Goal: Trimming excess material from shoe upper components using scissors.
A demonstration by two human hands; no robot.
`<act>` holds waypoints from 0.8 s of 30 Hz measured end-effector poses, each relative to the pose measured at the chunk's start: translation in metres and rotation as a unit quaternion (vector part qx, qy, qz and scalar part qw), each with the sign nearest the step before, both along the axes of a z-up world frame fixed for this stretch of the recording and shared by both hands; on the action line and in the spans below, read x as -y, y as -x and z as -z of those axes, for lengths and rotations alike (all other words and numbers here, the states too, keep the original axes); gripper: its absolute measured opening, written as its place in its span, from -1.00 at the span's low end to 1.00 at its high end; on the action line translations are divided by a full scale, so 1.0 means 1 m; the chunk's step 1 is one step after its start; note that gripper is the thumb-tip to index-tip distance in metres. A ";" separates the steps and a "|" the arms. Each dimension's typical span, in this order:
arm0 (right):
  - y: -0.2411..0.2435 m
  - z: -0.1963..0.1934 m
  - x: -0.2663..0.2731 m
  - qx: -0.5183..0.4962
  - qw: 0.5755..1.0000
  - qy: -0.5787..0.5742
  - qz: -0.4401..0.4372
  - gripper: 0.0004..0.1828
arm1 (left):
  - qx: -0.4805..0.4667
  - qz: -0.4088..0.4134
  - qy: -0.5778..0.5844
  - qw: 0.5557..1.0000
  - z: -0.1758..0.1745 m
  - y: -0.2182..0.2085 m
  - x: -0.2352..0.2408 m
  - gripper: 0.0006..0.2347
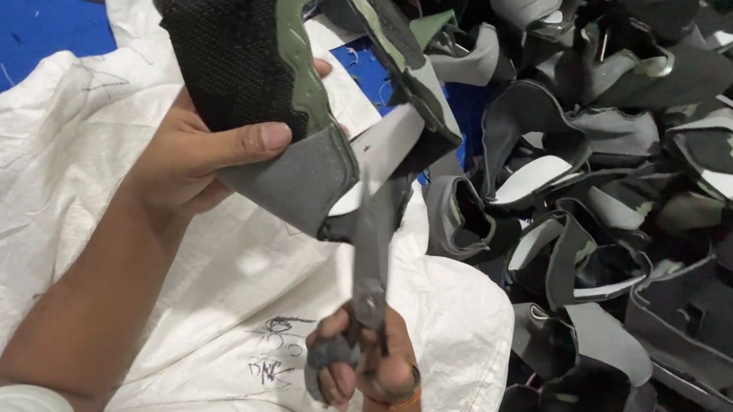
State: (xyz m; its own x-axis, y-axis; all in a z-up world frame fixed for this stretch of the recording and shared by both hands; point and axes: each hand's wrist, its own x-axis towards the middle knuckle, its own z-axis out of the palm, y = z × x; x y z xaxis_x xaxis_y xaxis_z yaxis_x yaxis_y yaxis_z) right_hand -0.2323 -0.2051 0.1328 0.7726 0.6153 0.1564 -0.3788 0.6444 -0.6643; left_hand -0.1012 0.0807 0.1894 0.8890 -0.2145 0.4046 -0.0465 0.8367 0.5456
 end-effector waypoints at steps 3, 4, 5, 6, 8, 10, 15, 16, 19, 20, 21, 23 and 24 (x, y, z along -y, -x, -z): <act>-0.004 -0.013 0.011 0.080 0.989 0.111 0.047 -0.12 | -0.002 -0.083 -0.048 0.995 0.018 0.001 0.003 -0.59; -0.012 -0.025 0.003 0.083 0.989 0.111 0.052 -0.12 | 0.001 -0.079 -0.049 0.996 0.025 0.001 0.006 -0.59; -0.020 -0.038 -0.005 0.125 0.964 0.180 0.149 -0.07 | 0.036 -0.091 -0.072 0.993 0.032 0.002 0.009 -0.57; -0.027 -0.051 -0.014 0.165 0.922 0.245 0.249 -0.02 | 0.074 -0.099 -0.095 0.988 0.038 0.000 0.013 -0.55; -0.049 -0.057 -0.023 0.184 0.908 0.235 0.295 -0.05 | -0.004 0.014 -0.178 0.984 0.025 0.002 0.023 -0.59; -0.061 -0.065 -0.023 0.202 0.891 0.226 0.337 -0.08 | -0.080 0.123 -0.261 0.954 0.017 0.002 0.033 -0.62; -0.070 -0.061 -0.003 0.197 0.817 0.305 0.449 -0.34 | 0.359 0.312 -0.239 0.846 0.069 -0.007 0.038 -0.61; -0.072 -0.055 -0.001 0.204 0.827 0.298 0.430 -0.34 | 0.354 0.293 -0.250 0.852 0.077 -0.005 0.041 -0.61; -0.080 -0.041 0.010 0.199 0.838 0.299 0.411 -0.43 | 0.204 0.358 -0.136 0.901 0.099 0.000 0.055 -0.37; -0.086 -0.040 0.014 0.197 0.838 0.301 0.410 -0.46 | 0.134 0.399 -0.067 0.905 0.104 -0.002 0.059 -0.24; -0.093 -0.040 0.019 0.196 0.838 0.303 0.410 -0.48 | 0.064 0.434 0.004 0.899 0.108 -0.005 0.065 -0.12; -0.102 -0.052 0.020 0.062 0.903 0.122 0.407 -0.51 | 0.073 0.412 0.055 0.907 0.088 0.000 0.060 -0.08; -0.101 -0.059 0.023 -0.077 0.913 -0.065 0.395 -0.53 | 0.080 0.400 0.107 0.907 0.079 0.005 0.061 -0.04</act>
